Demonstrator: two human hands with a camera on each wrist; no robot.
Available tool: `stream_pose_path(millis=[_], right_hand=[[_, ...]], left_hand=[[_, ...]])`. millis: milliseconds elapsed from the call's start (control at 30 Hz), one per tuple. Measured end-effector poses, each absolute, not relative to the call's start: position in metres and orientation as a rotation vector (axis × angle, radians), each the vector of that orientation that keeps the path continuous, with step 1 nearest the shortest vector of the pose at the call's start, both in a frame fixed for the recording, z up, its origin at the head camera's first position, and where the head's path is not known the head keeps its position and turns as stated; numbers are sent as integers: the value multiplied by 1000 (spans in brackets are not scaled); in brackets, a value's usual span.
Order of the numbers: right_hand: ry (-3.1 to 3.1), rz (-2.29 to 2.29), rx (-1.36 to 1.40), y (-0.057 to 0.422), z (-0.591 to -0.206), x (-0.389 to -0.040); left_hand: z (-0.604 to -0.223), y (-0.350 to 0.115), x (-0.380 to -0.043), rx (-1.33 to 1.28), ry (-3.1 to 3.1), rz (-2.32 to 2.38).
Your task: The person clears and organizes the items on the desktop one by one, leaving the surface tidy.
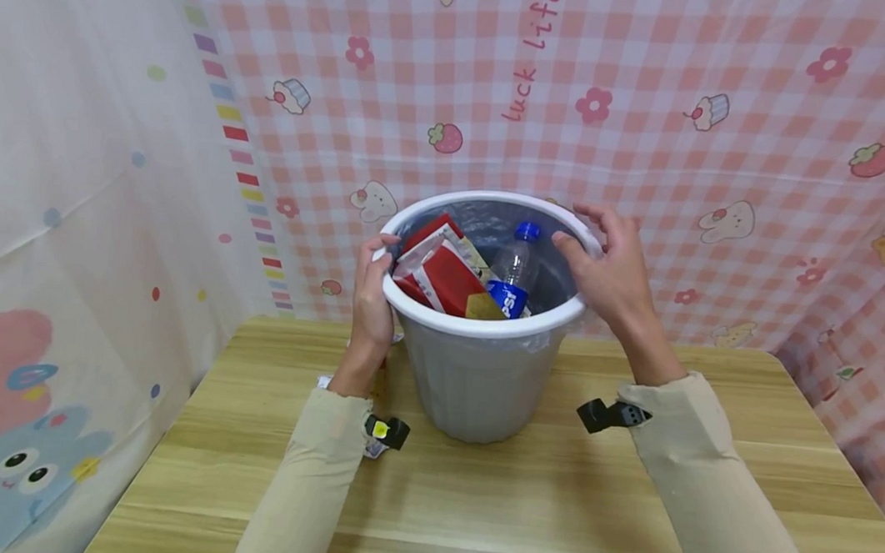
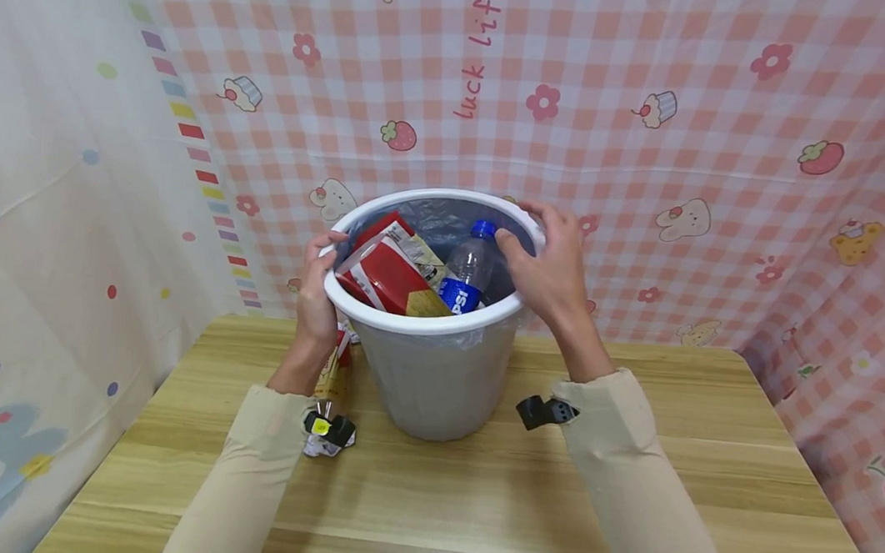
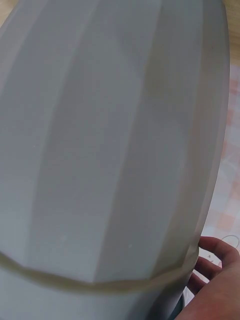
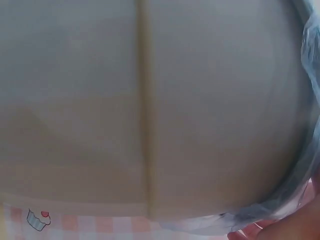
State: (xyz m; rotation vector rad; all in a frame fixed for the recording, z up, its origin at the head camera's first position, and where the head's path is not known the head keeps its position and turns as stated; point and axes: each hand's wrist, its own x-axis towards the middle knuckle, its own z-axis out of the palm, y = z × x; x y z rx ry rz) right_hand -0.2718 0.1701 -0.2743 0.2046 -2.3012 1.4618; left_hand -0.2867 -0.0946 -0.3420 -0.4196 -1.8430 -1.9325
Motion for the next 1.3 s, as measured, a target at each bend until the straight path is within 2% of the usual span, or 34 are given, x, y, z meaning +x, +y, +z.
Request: stream_pose_path(millis=[667,1300], right_hand=[[-2520,1833,124,183,-277,-279],[-2543,1858,75,186,-280,-281]], left_hand=[[-339,-90,-287,-413,-1808,-1973],[-340,-92,-287,-408,-1803,-1988]])
